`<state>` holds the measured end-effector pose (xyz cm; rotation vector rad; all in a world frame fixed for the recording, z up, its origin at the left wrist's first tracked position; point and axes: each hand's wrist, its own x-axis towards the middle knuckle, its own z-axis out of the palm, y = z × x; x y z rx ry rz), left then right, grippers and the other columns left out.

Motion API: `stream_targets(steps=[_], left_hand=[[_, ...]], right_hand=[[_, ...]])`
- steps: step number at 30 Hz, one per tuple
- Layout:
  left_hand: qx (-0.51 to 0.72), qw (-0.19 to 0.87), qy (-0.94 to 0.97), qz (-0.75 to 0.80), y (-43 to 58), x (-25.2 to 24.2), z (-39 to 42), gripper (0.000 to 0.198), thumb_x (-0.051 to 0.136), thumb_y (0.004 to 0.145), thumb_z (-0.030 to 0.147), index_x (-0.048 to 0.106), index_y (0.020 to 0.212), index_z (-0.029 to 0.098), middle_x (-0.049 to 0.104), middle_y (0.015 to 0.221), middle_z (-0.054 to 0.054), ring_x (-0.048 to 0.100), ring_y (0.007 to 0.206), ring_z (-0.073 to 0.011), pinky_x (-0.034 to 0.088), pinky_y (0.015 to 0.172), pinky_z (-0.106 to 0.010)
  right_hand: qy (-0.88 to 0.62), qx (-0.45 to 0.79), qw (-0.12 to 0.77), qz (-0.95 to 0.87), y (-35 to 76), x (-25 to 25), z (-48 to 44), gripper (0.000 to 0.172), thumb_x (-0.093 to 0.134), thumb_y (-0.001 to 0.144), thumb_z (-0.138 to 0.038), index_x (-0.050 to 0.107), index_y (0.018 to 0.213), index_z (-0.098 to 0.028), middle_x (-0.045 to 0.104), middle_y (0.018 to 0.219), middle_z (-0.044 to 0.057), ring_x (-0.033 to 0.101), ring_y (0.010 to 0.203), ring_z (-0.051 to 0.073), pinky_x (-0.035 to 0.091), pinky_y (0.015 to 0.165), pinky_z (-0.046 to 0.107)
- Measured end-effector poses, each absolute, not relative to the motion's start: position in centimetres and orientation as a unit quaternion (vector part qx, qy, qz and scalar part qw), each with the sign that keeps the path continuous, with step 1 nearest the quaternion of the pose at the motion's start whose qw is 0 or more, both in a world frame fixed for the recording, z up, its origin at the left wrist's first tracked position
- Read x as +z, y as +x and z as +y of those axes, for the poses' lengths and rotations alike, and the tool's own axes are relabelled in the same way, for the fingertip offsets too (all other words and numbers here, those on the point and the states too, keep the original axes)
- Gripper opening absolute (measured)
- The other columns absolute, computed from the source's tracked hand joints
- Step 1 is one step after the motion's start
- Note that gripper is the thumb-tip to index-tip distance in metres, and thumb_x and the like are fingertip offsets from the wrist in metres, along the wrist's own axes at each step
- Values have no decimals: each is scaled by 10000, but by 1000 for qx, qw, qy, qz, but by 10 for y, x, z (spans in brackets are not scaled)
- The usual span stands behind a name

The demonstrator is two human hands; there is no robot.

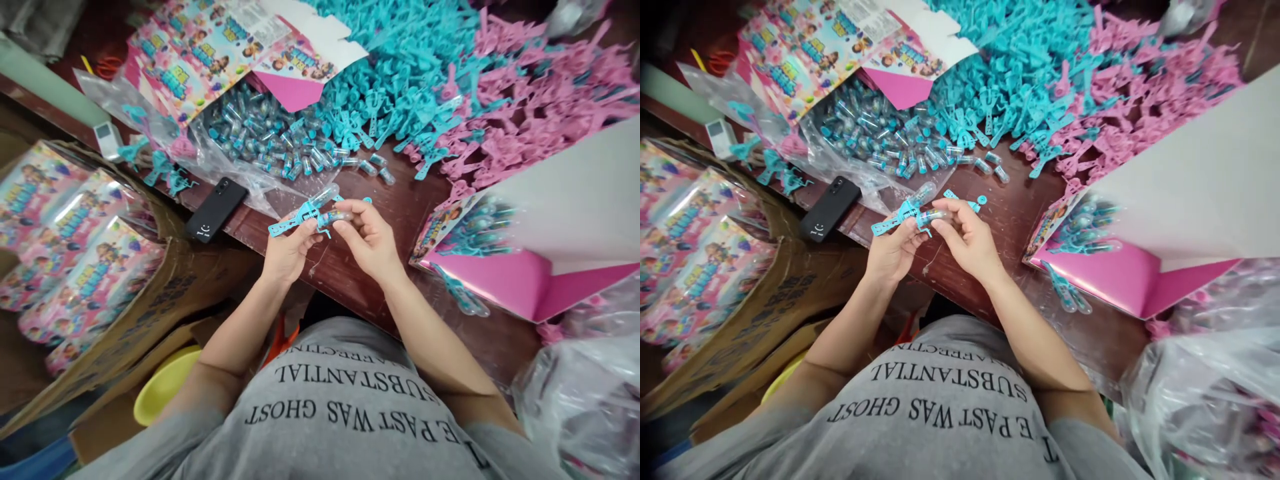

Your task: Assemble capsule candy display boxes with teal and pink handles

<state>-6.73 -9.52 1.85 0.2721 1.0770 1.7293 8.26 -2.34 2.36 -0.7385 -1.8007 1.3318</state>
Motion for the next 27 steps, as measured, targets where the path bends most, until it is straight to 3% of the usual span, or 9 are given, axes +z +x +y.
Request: stream_targets(steps=[7,10,12,15,19,21,24,26,27], left_hand=[[755,415,174,477,-33,33,-96,368,1033,643,339,782,869,191,779,828,24,741,749,-115,651,745,-238],[750,413,216,469,-23,44,-94,338,1030,650,331,788,844,198,794,834,20,747,746,-122,666,756,-252],[740,426,244,460,-18,53,-92,355,1044,623,341,784,823,204,792,816,20,743,724,-129,666,722,-253],[724,451,269,447,-6,65,-88,397,1064,586,360,779,825,222,788,812,27,747,730,-137,660,708,-246],[665,536,306,420,25,76,-83,422,1067,602,402,786,868,234,779,821,21,755,753,-138,665,729,-237],[623,609,291,396,43,81,-79,423,1052,629,451,779,870,235,763,791,23,739,693,-129,661,665,-231],[569,696,241,366,71,90,-70,399,1010,696,505,751,803,221,708,689,35,699,600,-111,652,596,-227],[523,734,238,361,90,93,-65,381,989,733,498,744,778,209,681,642,26,688,571,-121,650,569,-246],[495,753,246,357,100,93,-63,382,989,732,496,749,780,203,678,634,18,686,562,-130,644,556,-257]], right_hand=[[-381,545,386,-639,101,47,-36,471,716,924,-700,676,991,-236,748,831,-14,681,717,145,561,702,295],[-411,529,383,-636,111,62,-42,566,599,969,-764,613,785,-229,700,706,-17,654,673,145,535,706,306],[-416,512,377,-650,123,73,-46,612,497,1004,-789,600,778,-231,680,701,-15,659,698,152,537,721,318],[-390,509,383,-665,148,90,-54,571,500,1007,-781,665,1096,-242,754,964,23,716,885,180,593,807,339],[-305,555,379,-675,206,107,-58,713,690,942,-689,524,1487,-259,681,1426,115,703,1201,235,646,947,383],[-311,546,373,-683,244,113,-57,806,702,931,-686,448,1586,-290,599,1554,124,714,1162,237,671,890,384],[-363,454,398,-710,298,119,-53,905,748,927,-619,289,1681,-419,322,1775,100,723,1113,226,681,757,355],[-387,367,382,-755,321,123,-50,820,795,917,-535,394,1630,-476,252,1806,45,701,1215,266,691,797,393],[-392,328,363,-779,329,125,-49,703,807,912,-513,520,1552,-472,309,1782,19,674,1289,297,693,861,437]])
